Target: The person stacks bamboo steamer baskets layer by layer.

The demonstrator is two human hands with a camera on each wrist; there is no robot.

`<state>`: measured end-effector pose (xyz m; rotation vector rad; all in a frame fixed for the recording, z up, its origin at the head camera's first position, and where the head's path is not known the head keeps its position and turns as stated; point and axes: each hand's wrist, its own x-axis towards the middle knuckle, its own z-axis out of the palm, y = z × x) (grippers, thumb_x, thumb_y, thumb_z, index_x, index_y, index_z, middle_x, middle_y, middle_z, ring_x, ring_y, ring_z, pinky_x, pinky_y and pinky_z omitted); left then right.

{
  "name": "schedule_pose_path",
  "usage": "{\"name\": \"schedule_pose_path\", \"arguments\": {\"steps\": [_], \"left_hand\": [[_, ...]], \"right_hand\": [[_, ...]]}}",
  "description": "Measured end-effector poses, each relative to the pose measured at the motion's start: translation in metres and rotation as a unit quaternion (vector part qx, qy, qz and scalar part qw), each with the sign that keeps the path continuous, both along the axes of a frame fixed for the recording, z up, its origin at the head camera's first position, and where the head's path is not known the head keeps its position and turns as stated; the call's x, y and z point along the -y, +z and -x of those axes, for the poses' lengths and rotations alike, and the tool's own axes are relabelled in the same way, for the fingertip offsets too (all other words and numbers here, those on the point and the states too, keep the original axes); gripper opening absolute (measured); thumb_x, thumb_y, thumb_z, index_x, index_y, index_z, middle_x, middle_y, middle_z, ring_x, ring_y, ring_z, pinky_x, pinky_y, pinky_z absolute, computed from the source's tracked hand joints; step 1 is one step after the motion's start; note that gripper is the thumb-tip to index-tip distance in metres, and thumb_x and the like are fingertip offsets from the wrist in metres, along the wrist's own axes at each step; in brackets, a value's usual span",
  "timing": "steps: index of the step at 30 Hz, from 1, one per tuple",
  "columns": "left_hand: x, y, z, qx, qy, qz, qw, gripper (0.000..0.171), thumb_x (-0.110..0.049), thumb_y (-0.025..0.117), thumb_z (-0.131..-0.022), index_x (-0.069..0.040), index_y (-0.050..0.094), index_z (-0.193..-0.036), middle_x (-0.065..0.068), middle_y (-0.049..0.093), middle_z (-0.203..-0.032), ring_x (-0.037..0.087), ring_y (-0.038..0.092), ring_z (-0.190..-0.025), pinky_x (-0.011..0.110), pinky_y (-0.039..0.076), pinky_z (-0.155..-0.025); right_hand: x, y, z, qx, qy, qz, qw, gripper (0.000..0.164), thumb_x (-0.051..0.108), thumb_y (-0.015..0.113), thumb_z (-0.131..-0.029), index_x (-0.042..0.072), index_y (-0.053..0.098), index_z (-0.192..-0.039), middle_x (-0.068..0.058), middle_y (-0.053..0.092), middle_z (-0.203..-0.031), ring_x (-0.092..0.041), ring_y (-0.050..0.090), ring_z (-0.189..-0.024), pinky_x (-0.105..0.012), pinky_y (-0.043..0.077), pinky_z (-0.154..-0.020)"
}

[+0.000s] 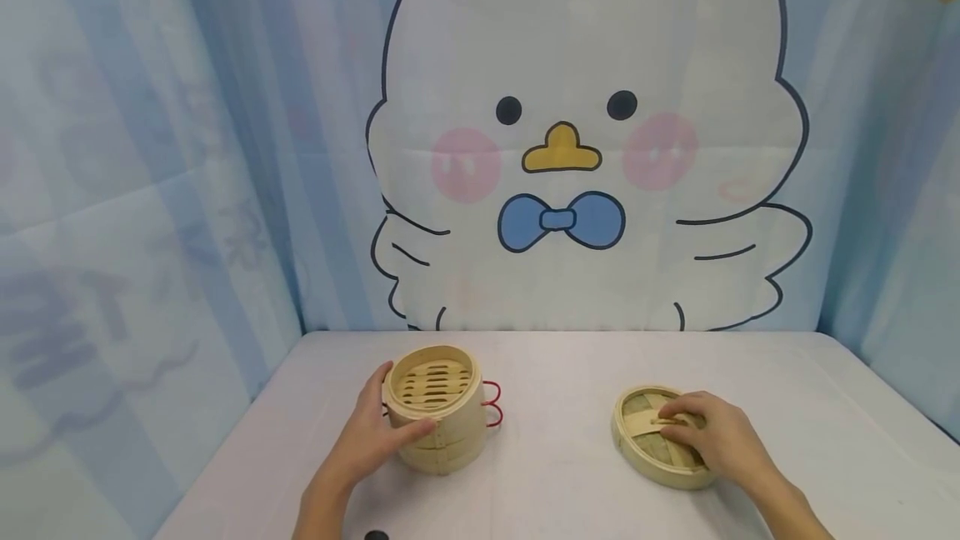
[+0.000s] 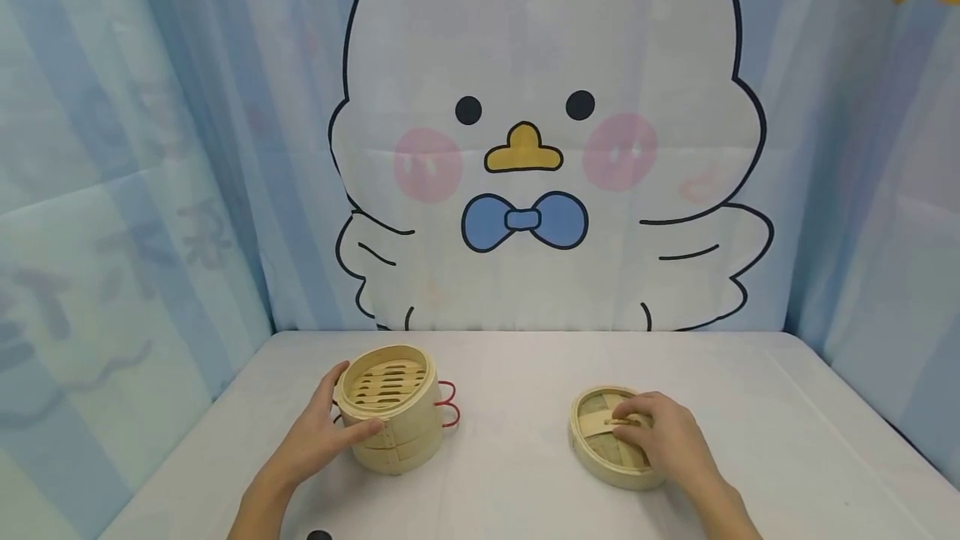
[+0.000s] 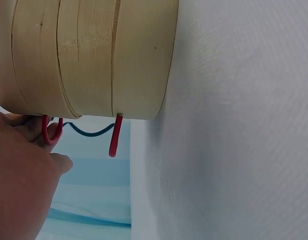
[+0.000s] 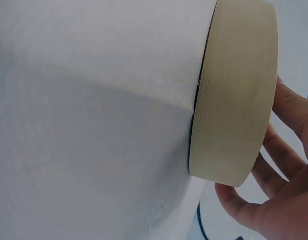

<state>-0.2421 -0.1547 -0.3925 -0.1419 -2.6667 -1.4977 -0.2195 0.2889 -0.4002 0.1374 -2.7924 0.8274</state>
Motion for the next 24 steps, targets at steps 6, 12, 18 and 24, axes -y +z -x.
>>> {"name": "schedule_pose_path", "arguments": {"steps": [6,12,18,24], "left_hand": [[0.0,0.0,0.0,-0.002,-0.002,-0.002,1.0,0.122,-0.047,0.089,-0.074,0.002,0.015,-0.158,0.029,0.018,-0.161,0.048,0.017,-0.148,0.067,0.02,-0.113],[0.001,0.0,0.0,-0.003,-0.004,-0.001,1.0,0.122,-0.047,0.089,-0.074,0.001,0.016,-0.158,0.029,0.019,-0.161,0.048,0.017,-0.148,0.067,0.021,-0.113],[0.0,0.0,0.0,-0.01,-0.012,-0.006,0.9999,0.121,-0.047,0.089,-0.074,0.001,0.016,-0.158,0.029,0.02,-0.16,0.047,0.019,-0.147,0.066,0.022,-0.114],[0.0,0.0,0.0,-0.005,-0.01,-0.009,0.9999,0.122,-0.048,0.089,-0.073,0.0,0.016,-0.158,0.028,0.02,-0.161,0.047,0.018,-0.147,0.067,0.022,-0.113]], "right_hand": [[0.003,0.003,-0.001,-0.015,0.0,0.001,1.0,0.017,0.018,0.083,-0.083,0.011,0.076,-0.097,-0.021,0.067,-0.116,-0.051,0.056,-0.116,-0.067,0.042,-0.097],[0.009,0.01,0.001,-0.046,0.006,0.001,0.999,0.017,0.018,0.083,-0.084,0.012,0.076,-0.098,-0.018,0.068,-0.114,-0.049,0.058,-0.114,-0.066,0.043,-0.096],[0.02,0.018,0.001,-0.071,0.013,0.009,0.997,0.016,0.017,0.082,-0.084,0.011,0.076,-0.098,-0.016,0.069,-0.113,-0.047,0.059,-0.114,-0.064,0.044,-0.096],[0.035,0.028,0.001,-0.061,0.015,0.022,0.998,0.016,0.018,0.081,-0.086,0.011,0.076,-0.1,-0.017,0.067,-0.117,-0.048,0.057,-0.117,-0.065,0.043,-0.098]]}}
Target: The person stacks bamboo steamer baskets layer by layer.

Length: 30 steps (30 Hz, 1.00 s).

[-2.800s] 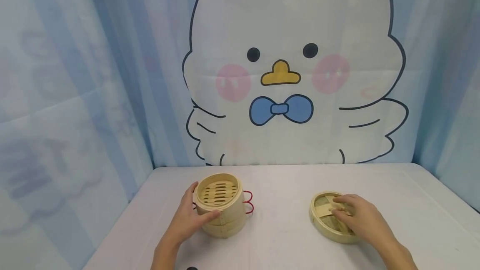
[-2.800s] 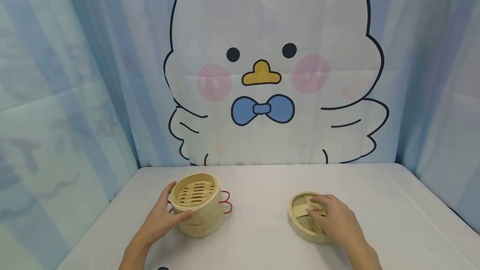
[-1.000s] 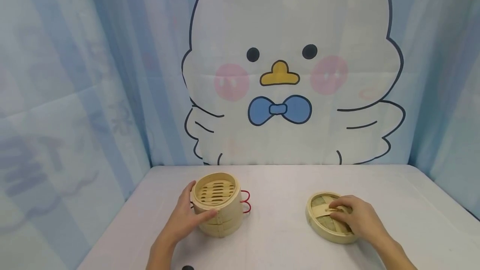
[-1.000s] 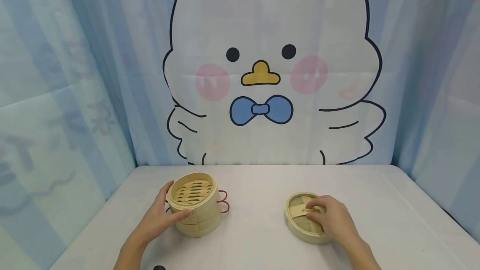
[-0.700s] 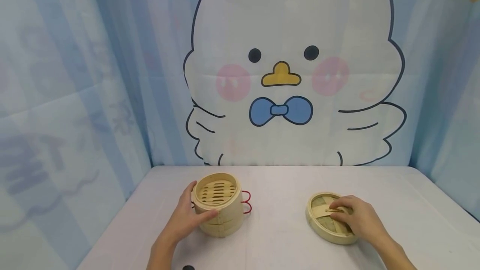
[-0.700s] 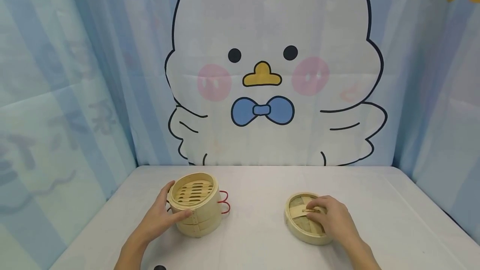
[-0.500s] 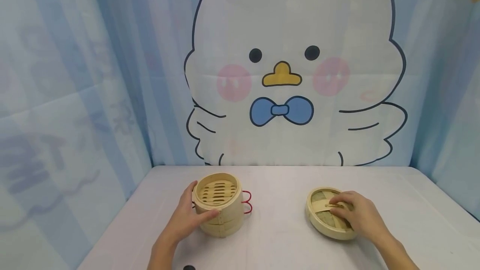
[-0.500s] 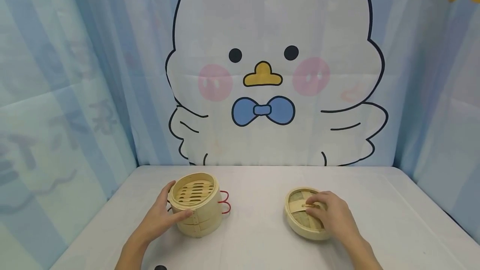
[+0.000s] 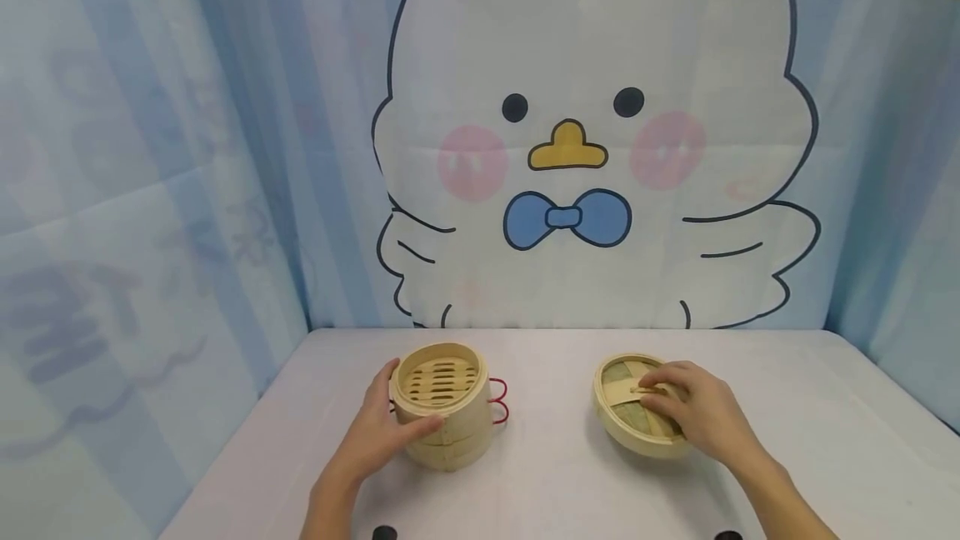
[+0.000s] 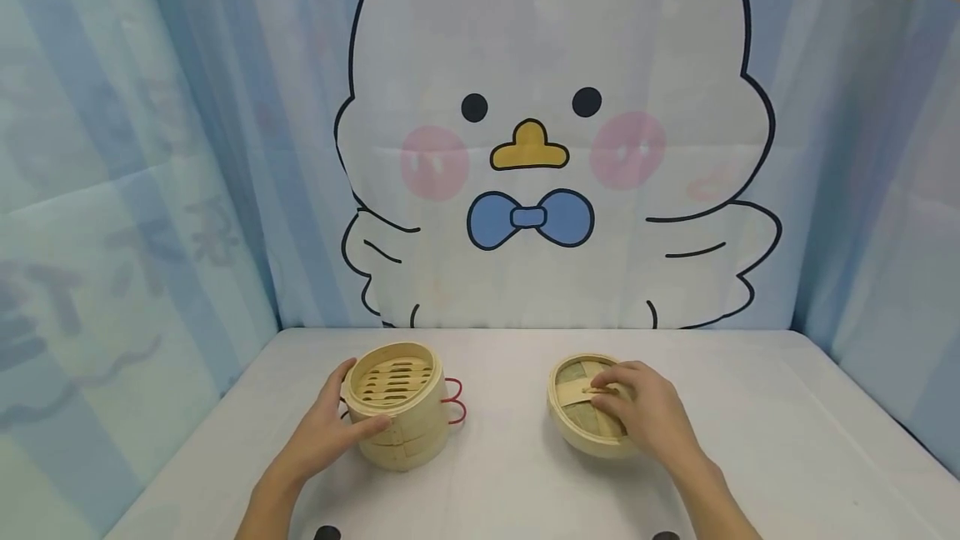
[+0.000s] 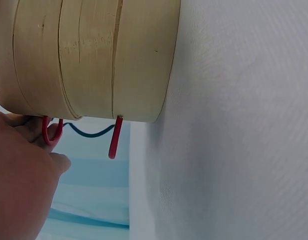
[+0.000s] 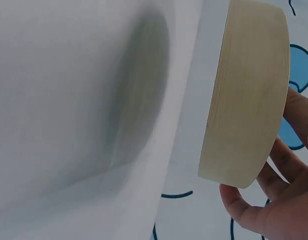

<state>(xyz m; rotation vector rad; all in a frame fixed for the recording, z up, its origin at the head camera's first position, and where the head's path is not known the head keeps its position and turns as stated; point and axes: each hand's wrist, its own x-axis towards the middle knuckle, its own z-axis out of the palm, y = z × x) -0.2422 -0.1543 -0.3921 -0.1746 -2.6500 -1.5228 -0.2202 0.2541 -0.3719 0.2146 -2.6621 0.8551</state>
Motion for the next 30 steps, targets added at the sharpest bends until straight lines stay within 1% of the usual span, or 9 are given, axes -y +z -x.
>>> {"name": "schedule_pose_path", "arguments": {"steps": [5,13,19,22,27,30], "left_hand": [[0.001,-0.001,0.0,0.004,0.005,-0.001,1.0,0.122,-0.049,0.089,-0.073,-0.001,0.016,-0.159,0.027,0.02,-0.161,0.047,0.019,-0.147,0.068,0.024,-0.112],[0.001,-0.002,0.0,0.002,0.013,-0.004,0.9999,0.122,-0.05,0.09,-0.072,-0.002,0.019,-0.159,0.025,0.023,-0.161,0.045,0.024,-0.146,0.067,0.027,-0.111],[0.001,-0.002,0.0,0.004,0.018,0.0,0.9998,0.122,-0.05,0.09,-0.071,-0.003,0.02,-0.159,0.024,0.024,-0.161,0.045,0.025,-0.146,0.067,0.027,-0.111],[0.001,-0.002,0.0,0.003,0.019,-0.002,0.9998,0.122,-0.049,0.09,-0.071,-0.002,0.02,-0.159,0.024,0.024,-0.161,0.045,0.024,-0.146,0.067,0.027,-0.111],[0.001,-0.002,0.001,0.001,0.017,-0.007,0.9998,0.122,-0.048,0.091,-0.071,-0.002,0.02,-0.158,0.025,0.024,-0.161,0.045,0.024,-0.146,0.067,0.027,-0.111],[0.001,-0.002,0.001,-0.001,0.014,-0.006,0.9999,0.121,-0.048,0.091,-0.071,-0.002,0.02,-0.158,0.025,0.024,-0.161,0.045,0.024,-0.146,0.067,0.027,-0.111]], "right_hand": [[0.012,0.007,0.001,-0.004,0.006,0.012,1.0,0.017,0.018,0.08,-0.087,0.011,0.076,-0.102,-0.018,0.066,-0.12,-0.047,0.056,-0.119,-0.065,0.041,-0.1],[0.026,0.017,0.004,-0.03,0.018,0.028,0.999,0.017,0.017,0.081,-0.086,0.009,0.076,-0.101,-0.017,0.067,-0.119,-0.045,0.057,-0.119,-0.063,0.042,-0.1],[0.039,0.026,0.004,-0.025,0.022,0.044,0.999,0.02,0.019,0.081,-0.087,0.009,0.077,-0.104,-0.017,0.067,-0.12,-0.044,0.056,-0.12,-0.062,0.042,-0.101],[0.045,0.031,0.006,-0.026,0.026,0.049,0.998,0.019,0.018,0.08,-0.088,0.009,0.077,-0.104,-0.018,0.066,-0.121,-0.044,0.056,-0.12,-0.062,0.042,-0.101],[0.054,0.038,0.009,-0.047,0.038,0.057,0.997,0.017,0.016,0.081,-0.087,0.009,0.077,-0.102,-0.015,0.068,-0.117,-0.041,0.058,-0.117,-0.059,0.044,-0.1],[0.059,0.042,0.01,-0.05,0.041,0.062,0.996,0.017,0.015,0.08,-0.088,0.009,0.077,-0.102,-0.015,0.067,-0.118,-0.041,0.058,-0.118,-0.059,0.045,-0.1]]}}
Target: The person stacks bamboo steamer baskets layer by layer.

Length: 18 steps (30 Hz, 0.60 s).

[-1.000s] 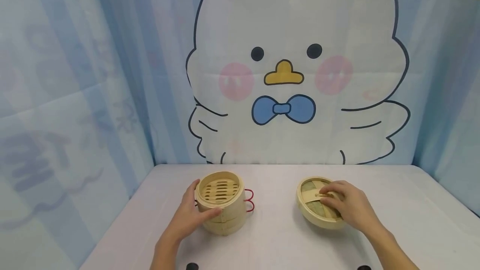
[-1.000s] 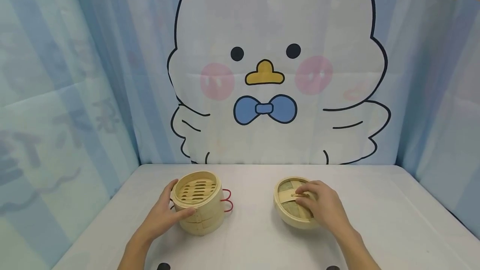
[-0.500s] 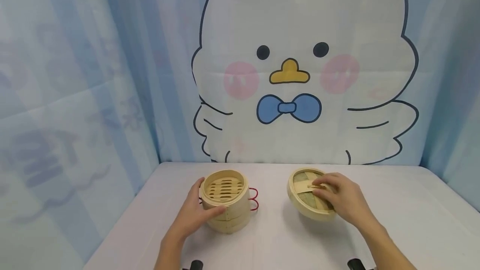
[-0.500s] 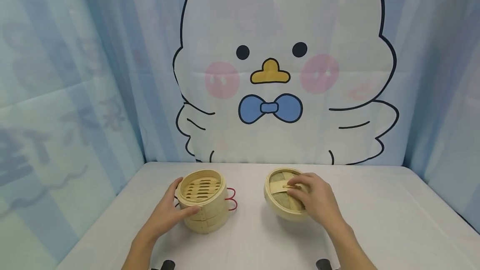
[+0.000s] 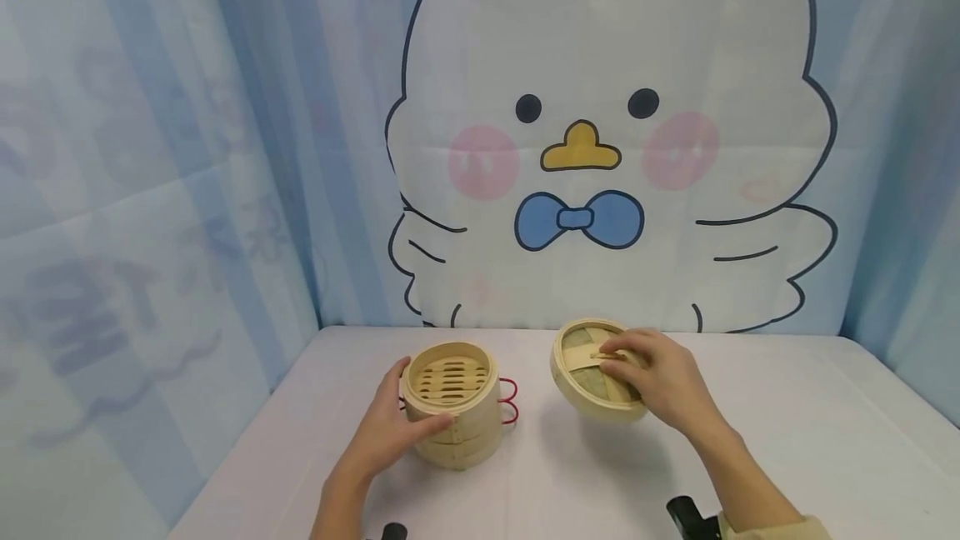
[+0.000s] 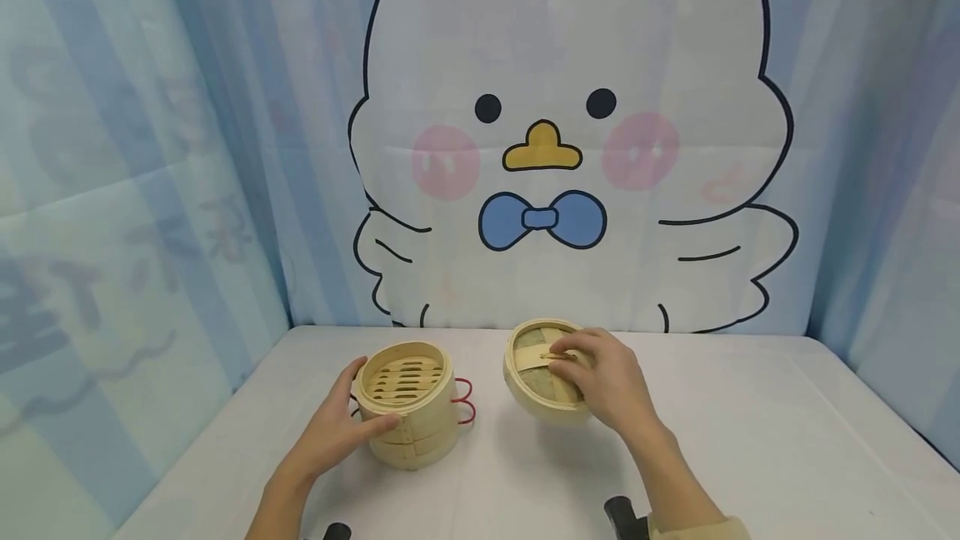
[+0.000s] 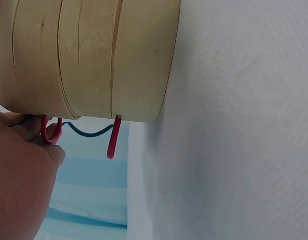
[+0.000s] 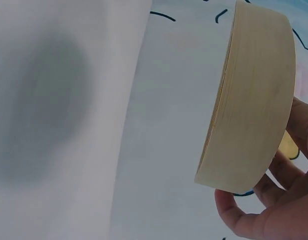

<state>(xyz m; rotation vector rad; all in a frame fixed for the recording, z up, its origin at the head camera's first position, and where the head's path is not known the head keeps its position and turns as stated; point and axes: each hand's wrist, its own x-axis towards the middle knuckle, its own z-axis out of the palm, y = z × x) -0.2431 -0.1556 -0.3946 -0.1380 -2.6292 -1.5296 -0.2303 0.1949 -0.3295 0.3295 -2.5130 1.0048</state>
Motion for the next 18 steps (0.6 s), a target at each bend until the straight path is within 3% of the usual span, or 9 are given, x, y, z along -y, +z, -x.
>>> {"name": "schedule_pose_path", "arguments": {"steps": [18], "left_hand": [[0.0,0.0,0.0,0.0,-0.002,0.007,1.0,0.121,-0.05,0.089,-0.072,-0.002,0.02,-0.158,0.025,0.024,-0.161,0.046,0.026,-0.145,0.067,0.029,-0.11]], "right_hand": [[0.033,0.012,0.008,0.017,0.012,0.027,0.999,0.016,0.014,0.079,-0.089,0.007,0.077,-0.104,-0.017,0.065,-0.12,-0.041,0.057,-0.118,-0.058,0.046,-0.1]]}}
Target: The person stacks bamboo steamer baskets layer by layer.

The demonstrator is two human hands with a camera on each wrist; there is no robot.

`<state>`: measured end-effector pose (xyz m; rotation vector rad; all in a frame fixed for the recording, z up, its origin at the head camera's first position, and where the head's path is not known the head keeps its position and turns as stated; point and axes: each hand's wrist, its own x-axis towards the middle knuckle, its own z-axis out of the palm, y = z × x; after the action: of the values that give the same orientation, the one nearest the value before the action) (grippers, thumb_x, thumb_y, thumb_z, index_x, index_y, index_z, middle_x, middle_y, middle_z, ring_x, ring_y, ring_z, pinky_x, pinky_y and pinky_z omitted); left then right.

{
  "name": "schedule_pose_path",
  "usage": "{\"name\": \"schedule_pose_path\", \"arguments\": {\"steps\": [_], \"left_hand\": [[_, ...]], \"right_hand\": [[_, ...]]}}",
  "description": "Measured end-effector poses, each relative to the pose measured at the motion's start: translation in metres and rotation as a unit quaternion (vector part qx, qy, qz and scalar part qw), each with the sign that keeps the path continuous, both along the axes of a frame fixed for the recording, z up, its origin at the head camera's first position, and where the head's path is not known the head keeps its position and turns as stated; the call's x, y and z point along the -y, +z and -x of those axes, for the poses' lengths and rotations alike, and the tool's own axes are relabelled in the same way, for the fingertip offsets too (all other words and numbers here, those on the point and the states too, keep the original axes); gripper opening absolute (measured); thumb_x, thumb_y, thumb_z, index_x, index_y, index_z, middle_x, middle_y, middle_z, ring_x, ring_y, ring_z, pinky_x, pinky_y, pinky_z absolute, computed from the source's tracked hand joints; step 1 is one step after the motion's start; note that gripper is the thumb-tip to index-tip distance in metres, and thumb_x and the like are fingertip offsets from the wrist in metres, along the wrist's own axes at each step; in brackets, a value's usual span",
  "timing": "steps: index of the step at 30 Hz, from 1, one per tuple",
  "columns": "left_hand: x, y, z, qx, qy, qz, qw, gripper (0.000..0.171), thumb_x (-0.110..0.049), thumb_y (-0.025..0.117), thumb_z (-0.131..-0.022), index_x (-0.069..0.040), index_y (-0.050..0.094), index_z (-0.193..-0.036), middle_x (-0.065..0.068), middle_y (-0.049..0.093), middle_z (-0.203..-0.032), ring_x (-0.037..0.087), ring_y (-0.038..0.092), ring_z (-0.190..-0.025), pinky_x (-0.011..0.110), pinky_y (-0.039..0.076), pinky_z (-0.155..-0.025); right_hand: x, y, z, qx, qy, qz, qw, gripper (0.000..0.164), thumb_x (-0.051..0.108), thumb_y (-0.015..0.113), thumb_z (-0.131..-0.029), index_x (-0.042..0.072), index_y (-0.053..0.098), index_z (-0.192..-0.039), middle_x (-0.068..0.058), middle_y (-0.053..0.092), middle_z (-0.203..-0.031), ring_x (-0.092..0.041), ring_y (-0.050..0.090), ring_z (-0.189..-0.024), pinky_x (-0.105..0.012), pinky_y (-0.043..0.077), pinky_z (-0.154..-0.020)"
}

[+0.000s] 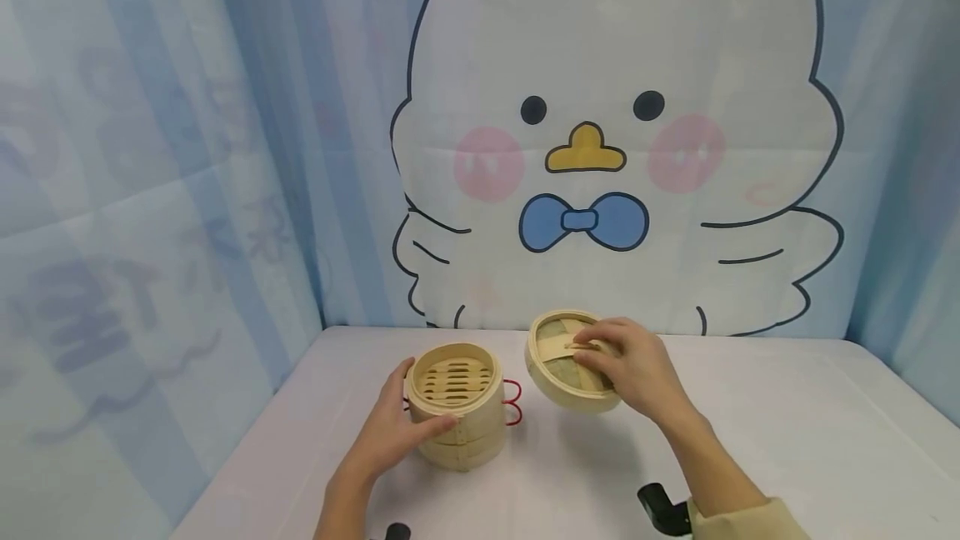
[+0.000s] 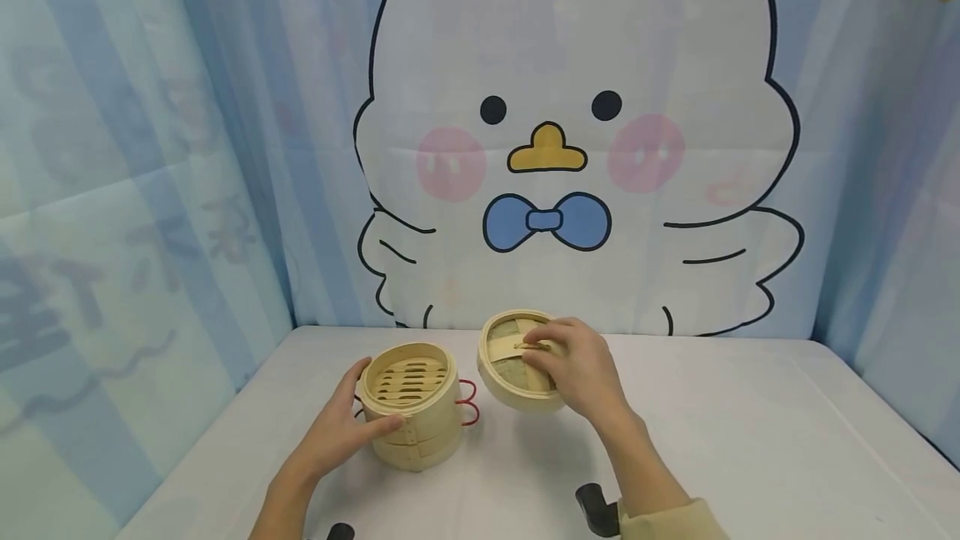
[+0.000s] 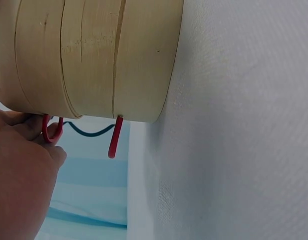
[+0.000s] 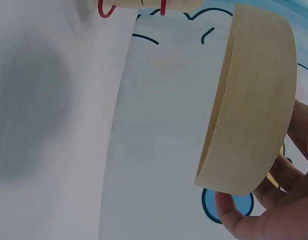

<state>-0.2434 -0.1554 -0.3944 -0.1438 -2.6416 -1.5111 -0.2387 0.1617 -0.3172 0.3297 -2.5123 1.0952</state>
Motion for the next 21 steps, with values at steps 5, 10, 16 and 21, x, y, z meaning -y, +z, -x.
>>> {"name": "schedule_pose_path", "arguments": {"steps": [5,10,16,21], "left_hand": [[-0.001,0.0,0.0,0.001,0.001,0.001,1.0,0.121,-0.051,0.089,-0.072,-0.002,0.02,-0.158,0.025,0.024,-0.161,0.046,0.026,-0.145,0.067,0.029,-0.111],[-0.001,0.001,0.0,0.002,-0.001,-0.003,1.0,0.121,-0.05,0.089,-0.072,-0.002,0.02,-0.158,0.025,0.024,-0.161,0.046,0.026,-0.145,0.067,0.029,-0.11],[-0.001,0.0,0.0,0.0,0.001,-0.004,1.0,0.121,-0.05,0.09,-0.072,-0.001,0.021,-0.158,0.026,0.025,-0.16,0.046,0.027,-0.145,0.067,0.03,-0.11],[-0.001,0.001,-0.001,0.0,0.005,-0.002,1.0,0.121,-0.05,0.089,-0.072,-0.001,0.021,-0.158,0.026,0.026,-0.16,0.046,0.028,-0.144,0.067,0.03,-0.11]], "right_hand": [[0.004,0.001,0.001,0.0,0.002,0.007,1.0,0.016,0.014,0.079,-0.089,0.007,0.077,-0.104,-0.016,0.066,-0.12,-0.039,0.057,-0.118,-0.056,0.046,-0.101],[0.008,0.002,0.003,-0.007,0.005,0.009,1.0,0.016,0.012,0.079,-0.089,0.007,0.077,-0.104,-0.015,0.066,-0.12,-0.039,0.057,-0.118,-0.055,0.047,-0.1],[0.014,0.005,0.004,-0.011,0.01,0.016,1.0,0.016,0.012,0.079,-0.088,0.006,0.077,-0.103,-0.015,0.066,-0.119,-0.038,0.058,-0.118,-0.054,0.047,-0.1],[0.019,0.008,0.004,-0.012,0.016,0.024,0.999,0.015,0.013,0.08,-0.088,0.006,0.077,-0.102,-0.015,0.067,-0.119,-0.037,0.058,-0.119,-0.054,0.046,-0.102]]}}
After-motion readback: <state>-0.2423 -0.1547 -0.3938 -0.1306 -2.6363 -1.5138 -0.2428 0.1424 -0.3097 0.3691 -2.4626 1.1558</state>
